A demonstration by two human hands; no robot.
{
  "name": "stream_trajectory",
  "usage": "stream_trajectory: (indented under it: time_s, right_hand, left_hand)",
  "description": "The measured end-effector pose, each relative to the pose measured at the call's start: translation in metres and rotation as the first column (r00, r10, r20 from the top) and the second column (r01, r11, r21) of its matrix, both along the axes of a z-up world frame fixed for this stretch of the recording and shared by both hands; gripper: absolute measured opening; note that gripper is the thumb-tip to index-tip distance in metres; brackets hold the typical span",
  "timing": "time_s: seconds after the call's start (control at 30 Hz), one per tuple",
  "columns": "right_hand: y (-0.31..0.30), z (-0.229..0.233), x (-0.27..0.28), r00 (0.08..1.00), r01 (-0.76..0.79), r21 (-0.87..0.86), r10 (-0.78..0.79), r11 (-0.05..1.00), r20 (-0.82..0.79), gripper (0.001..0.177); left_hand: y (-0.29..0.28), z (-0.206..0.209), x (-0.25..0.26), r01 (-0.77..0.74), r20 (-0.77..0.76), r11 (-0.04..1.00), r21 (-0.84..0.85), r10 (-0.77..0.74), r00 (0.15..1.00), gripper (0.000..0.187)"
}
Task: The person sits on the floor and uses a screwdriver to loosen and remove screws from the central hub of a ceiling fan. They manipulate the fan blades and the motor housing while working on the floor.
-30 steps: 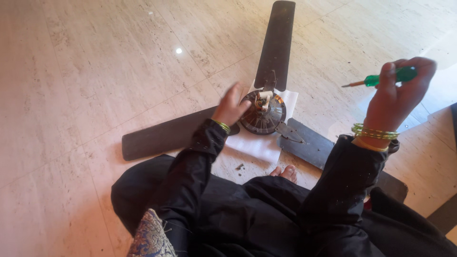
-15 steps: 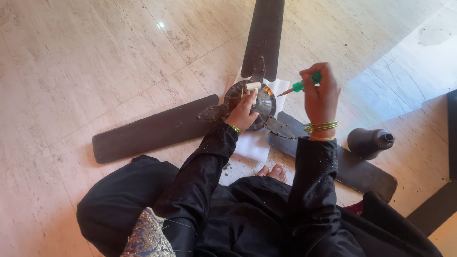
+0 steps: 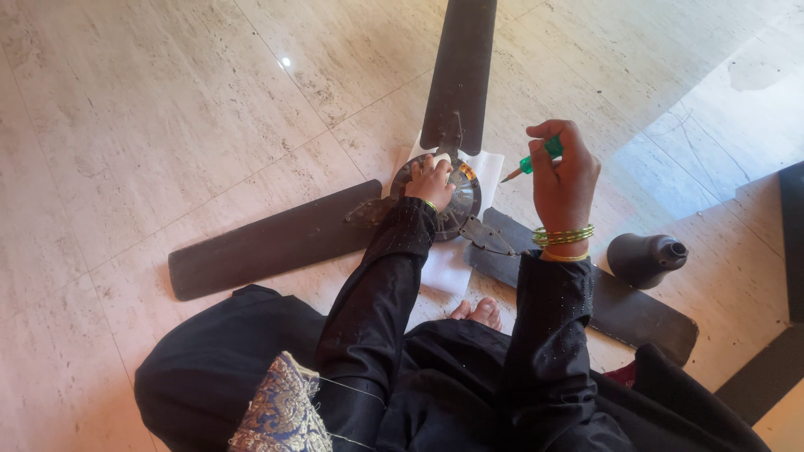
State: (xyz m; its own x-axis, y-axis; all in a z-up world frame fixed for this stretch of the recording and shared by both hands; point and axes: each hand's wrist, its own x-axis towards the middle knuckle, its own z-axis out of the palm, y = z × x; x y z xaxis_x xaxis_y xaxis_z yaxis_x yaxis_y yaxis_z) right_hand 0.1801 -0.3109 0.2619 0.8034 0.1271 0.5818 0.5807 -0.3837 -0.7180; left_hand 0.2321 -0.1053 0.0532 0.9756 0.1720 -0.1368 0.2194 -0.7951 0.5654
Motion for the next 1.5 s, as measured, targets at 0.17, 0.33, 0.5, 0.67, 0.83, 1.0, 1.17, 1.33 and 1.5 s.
stream_trajectory:
  time_s: [0.17,0.33,0.5,0.67,0.83,1.0,1.17,1.33,1.5]
  right_hand:
    - [0.001,0.012,-0.01,0.999,-0.053,0.204,0.05,0.977,0.019,0.007]
    - [-0.004,0.021,-0.017,0.997,-0.079,0.313,0.072,0.947,0.035,0.008]
    - [-0.003,0.026,-0.021,0.996,-0.082,0.316,0.069,0.945,0.052,0.009]
    - [-0.002,0.029,-0.025,0.995,-0.094,0.308,0.08,0.947,0.055,0.009]
    - [-0.006,0.034,-0.03,0.996,-0.092,0.316,0.08,0.944,0.048,0.007]
    - [-0.013,0.038,-0.034,0.995,-0.088,0.31,0.069,0.947,0.071,0.006]
    - [-0.013,0.042,-0.039,0.993,-0.105,0.331,0.081,0.938,0.084,0.006]
    - [-0.014,0.047,-0.044,0.992,-0.112,0.32,0.084,0.941,0.098,0.005]
    - [-0.018,0.051,-0.048,0.99,-0.11,0.321,0.077,0.941,0.114,0.006]
  left_hand:
    - [0.002,0.002,0.011,-0.016,-0.016,0.996,-0.091,0.014,1.0,0.032]
    - [-0.012,0.007,0.007,-0.028,-0.034,0.988,0.153,0.034,0.999,0.031]
    - [-0.015,0.016,-0.001,-0.018,-0.005,0.98,0.198,0.019,1.0,0.032]
    - [-0.018,0.011,-0.003,-0.019,0.079,0.972,0.236,0.0,0.997,0.023]
    - [-0.021,0.002,-0.007,-0.007,0.209,0.937,0.35,-0.071,0.975,0.017]
    - [-0.025,0.002,-0.012,0.004,0.203,0.917,0.4,-0.093,0.975,0.022]
    - [-0.029,0.0,-0.015,0.008,0.177,0.904,0.427,-0.092,0.98,0.022]
    - [-0.03,-0.011,-0.011,0.007,0.227,0.895,0.447,-0.121,0.966,0.021]
    - [-0.034,-0.012,-0.018,-0.03,0.297,0.893,0.45,-0.117,0.948,0.023]
